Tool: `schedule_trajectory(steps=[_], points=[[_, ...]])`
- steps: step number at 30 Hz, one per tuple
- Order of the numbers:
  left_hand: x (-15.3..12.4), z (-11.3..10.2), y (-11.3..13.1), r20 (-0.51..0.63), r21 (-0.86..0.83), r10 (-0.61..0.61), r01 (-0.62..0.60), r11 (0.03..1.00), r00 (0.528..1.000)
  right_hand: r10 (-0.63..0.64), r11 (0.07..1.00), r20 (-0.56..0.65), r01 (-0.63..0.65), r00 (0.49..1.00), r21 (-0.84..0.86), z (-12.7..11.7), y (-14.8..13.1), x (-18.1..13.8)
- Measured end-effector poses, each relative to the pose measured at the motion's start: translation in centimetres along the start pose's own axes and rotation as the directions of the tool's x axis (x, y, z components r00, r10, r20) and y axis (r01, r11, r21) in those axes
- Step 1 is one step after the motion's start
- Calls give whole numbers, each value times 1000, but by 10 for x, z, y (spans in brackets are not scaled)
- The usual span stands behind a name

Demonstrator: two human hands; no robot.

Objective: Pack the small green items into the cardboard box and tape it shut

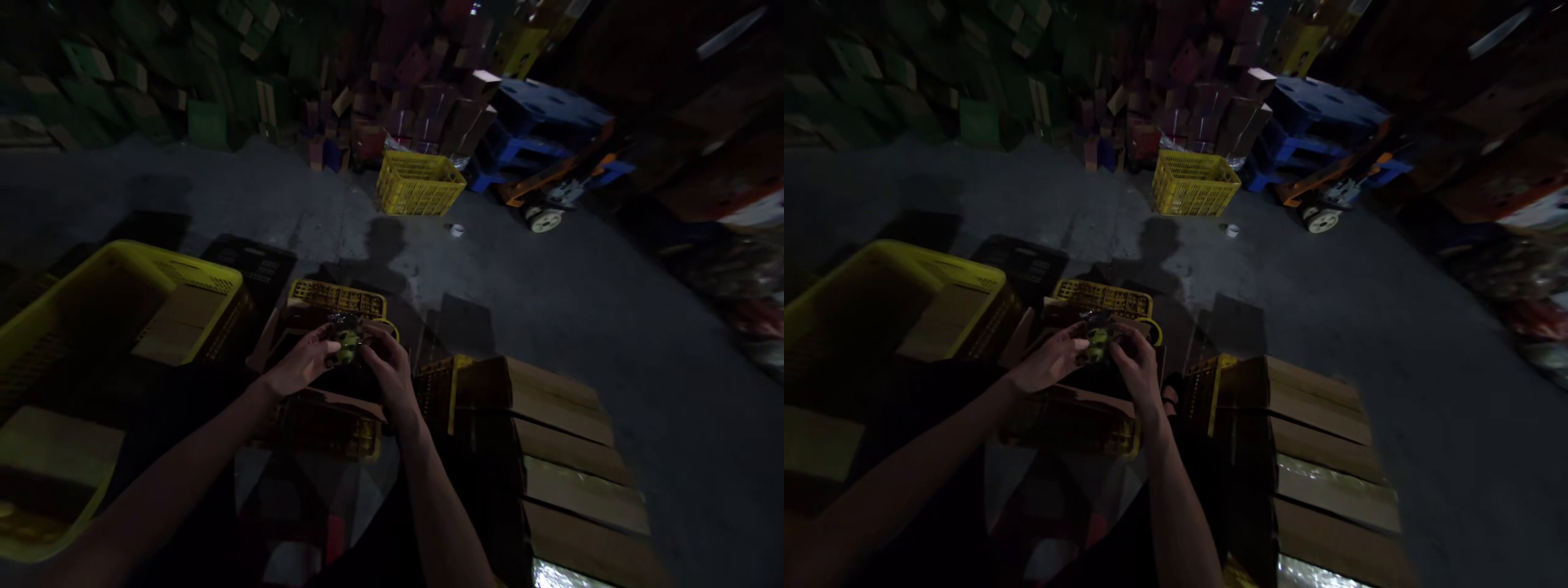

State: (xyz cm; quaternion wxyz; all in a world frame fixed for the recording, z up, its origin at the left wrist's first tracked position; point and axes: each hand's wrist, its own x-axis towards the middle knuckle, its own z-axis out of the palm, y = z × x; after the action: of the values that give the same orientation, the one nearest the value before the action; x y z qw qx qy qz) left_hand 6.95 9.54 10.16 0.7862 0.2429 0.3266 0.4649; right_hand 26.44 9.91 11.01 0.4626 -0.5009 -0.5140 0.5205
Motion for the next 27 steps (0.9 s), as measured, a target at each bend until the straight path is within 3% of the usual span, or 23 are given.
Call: schedule_trajectory(steps=[7, 12, 18, 22, 27], points=[[3, -7, -8, -14, -24, -78, 77, 997, 997, 7, 999, 0, -7, 1000, 45, -2, -3, -1], [1, -4, -7, 26, 40, -45, 44, 998, 999, 33, 996, 15, -34, 999, 78, -3, -3, -2], [0, -2, -6, -12, 97, 23, -22, 995, 1000, -7, 1000, -11, 7, 1000, 20, -6, 1, 0], [0, -2, -7, -54, 248, 97, -81, 965, 994, -26, 999, -22, 27, 999, 35, -5, -1, 1], [-2, -1, -4, 23, 405, 154, -150, 902, 988, 1, 1000, 35, -1, 999, -14, -3, -4, -1]])
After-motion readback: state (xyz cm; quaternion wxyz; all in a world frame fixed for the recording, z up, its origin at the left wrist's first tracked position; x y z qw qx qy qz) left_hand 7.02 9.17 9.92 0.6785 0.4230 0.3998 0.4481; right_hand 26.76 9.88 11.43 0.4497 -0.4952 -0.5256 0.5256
